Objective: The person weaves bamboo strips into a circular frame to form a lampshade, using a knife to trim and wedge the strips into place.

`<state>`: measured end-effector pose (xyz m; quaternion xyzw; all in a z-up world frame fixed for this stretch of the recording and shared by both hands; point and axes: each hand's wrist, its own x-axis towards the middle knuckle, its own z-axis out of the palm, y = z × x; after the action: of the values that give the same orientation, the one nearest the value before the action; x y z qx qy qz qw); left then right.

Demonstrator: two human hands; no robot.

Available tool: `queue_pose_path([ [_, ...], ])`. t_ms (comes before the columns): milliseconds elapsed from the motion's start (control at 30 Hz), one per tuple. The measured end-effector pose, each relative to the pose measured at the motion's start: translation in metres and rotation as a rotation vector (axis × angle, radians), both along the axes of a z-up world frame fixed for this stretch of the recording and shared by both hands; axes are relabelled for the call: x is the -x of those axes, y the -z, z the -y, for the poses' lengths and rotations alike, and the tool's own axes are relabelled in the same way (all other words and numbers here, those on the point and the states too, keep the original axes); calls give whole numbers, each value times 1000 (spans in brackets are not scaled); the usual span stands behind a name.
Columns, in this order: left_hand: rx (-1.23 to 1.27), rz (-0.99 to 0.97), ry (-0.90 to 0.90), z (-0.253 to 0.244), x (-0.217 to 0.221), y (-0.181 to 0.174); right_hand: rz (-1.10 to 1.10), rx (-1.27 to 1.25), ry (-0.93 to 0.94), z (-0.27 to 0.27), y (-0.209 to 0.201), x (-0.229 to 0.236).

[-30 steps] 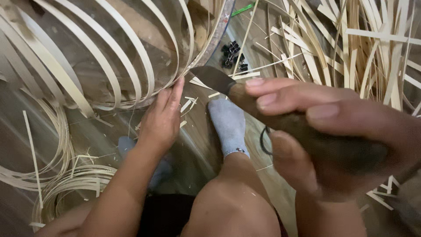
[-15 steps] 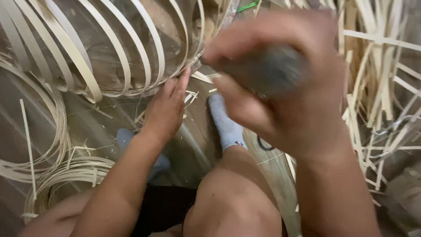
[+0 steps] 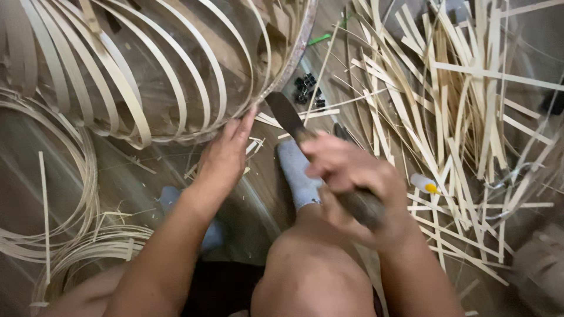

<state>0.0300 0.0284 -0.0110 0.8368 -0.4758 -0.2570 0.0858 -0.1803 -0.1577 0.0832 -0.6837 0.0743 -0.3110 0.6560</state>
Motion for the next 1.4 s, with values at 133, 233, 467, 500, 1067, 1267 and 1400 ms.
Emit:
queue_pose_path([
  [133, 143, 51, 74, 7, -2, -7, -20, -66, 71, -8, 4, 1],
  [233, 153, 56, 82, 3, -1, -6, -74, 10, 47, 0, -17, -23],
  [467, 50, 1, 29, 1, 2, -6, -100, 40, 7, 14, -43, -56],
  [500, 71, 12, 43, 5, -1, -7, -59, -17, 2, 15, -51, -50],
  [1067, 43, -65, -2, -1, -2, -3, -260, 0, 367, 51, 2, -39],
  [1267, 149, 96, -67, -36, 4, -11, -668, -145, 323, 18, 51, -12],
  [1400, 167, 217, -1, -46, 0, -3, -743, 191, 193, -12, 131, -17],
])
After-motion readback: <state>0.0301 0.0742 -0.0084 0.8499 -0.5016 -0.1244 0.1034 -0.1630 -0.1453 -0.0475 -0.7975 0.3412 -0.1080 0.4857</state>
